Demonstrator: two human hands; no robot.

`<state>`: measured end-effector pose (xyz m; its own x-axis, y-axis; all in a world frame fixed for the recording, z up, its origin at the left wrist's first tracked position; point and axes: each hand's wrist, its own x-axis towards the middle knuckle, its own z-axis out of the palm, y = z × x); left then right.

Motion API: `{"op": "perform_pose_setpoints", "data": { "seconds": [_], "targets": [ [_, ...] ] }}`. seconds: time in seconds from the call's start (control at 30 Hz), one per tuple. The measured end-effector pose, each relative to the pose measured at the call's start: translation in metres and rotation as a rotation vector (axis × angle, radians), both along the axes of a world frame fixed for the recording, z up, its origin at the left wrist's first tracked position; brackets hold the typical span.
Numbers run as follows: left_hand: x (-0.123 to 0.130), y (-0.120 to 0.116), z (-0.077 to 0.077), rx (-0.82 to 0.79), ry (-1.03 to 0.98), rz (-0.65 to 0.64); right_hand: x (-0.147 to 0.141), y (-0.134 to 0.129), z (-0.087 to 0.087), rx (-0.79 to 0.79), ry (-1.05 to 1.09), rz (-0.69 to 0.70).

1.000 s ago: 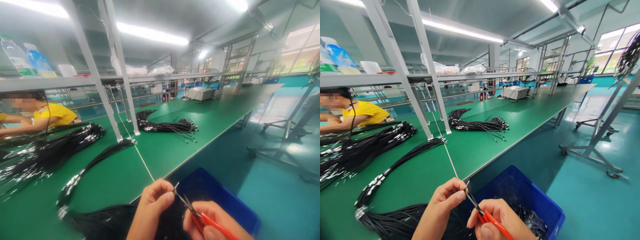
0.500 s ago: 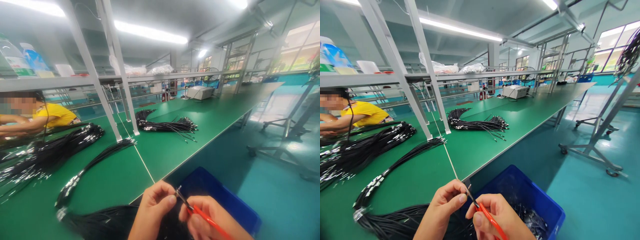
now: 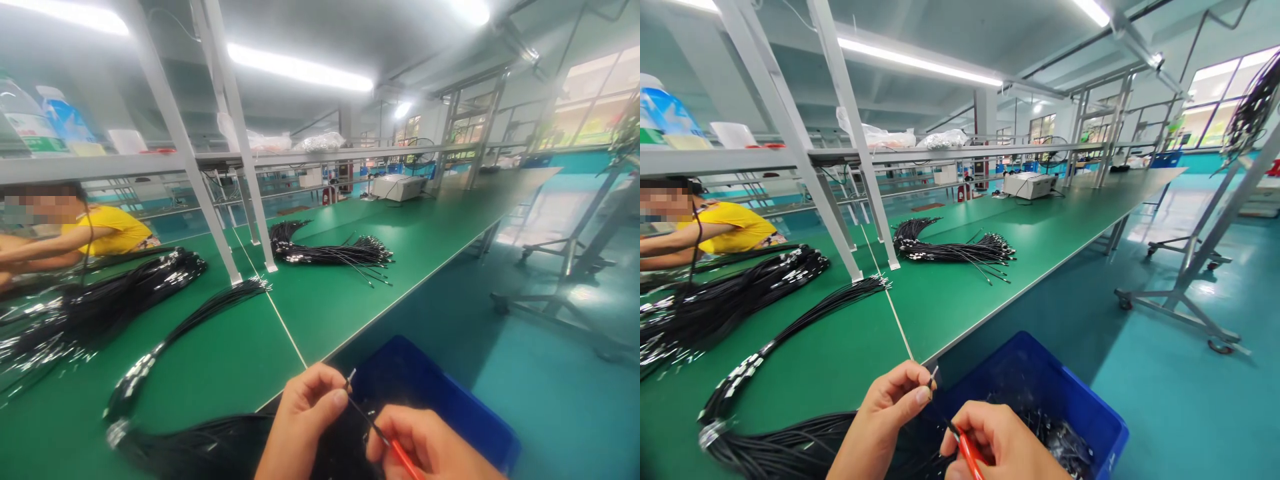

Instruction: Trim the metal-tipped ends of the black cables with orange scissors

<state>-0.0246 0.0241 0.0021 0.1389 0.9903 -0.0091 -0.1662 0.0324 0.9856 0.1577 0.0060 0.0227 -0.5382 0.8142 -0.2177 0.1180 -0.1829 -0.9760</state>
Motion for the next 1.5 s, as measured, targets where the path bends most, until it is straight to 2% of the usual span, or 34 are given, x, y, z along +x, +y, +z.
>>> {"op": "perform_pose_setpoints", "data": {
  "seconds": [0.07, 0.27, 0.37, 0.43, 0.6, 0.7, 0.87, 1.03, 1.2, 1.3, 1.37, 1.5],
  "targets": [
    [0.000, 0.000, 0.002, -0.002, -0.002, 0.001, 0.002, 0.002, -0.004, 0.047, 0.063, -0.018],
    [0.009, -0.003, -0.001, -0.012, -0.022, 0.024, -0.011, -0.001, 0.004, 0.091, 0.168, -0.433],
    [0.013, -0.007, -0.001, 0.031, 0.030, 0.064, -0.019, -0.006, 0.009, 0.092, 0.178, -0.425],
    [0.015, -0.009, 0.003, 0.074, 0.090, 0.116, -0.021, -0.010, 0.009, 0.105, 0.147, -0.439],
    [0.020, -0.016, 0.017, 0.144, 0.231, 0.183, -0.026, -0.011, 0.005, 0.227, -0.009, -0.762],
    [0.024, -0.019, 0.019, 0.177, 0.273, 0.204, -0.032, -0.008, 0.005, 0.311, -0.064, -0.857],
    [0.026, -0.020, 0.017, 0.134, 0.228, 0.203, -0.035, -0.008, 0.001, 0.328, -0.114, -0.807],
    [0.022, -0.017, 0.018, 0.053, 0.145, 0.155, -0.028, -0.010, -0.003, 0.312, -0.073, -0.845],
    [0.022, -0.016, 0.018, -0.005, 0.047, 0.084, -0.029, -0.005, 0.004, 0.106, 0.139, -0.773],
    [0.023, -0.016, 0.017, -0.007, 0.044, 0.094, -0.027, -0.005, 0.004, 0.011, 0.212, -0.713],
    [0.023, -0.016, 0.016, 0.016, 0.061, 0.130, -0.022, -0.007, 0.004, 0.009, 0.234, -0.635],
    [0.020, -0.013, 0.015, 0.031, 0.045, 0.152, -0.006, -0.011, 0.006, -0.058, 0.225, -0.302]
  ]
}}
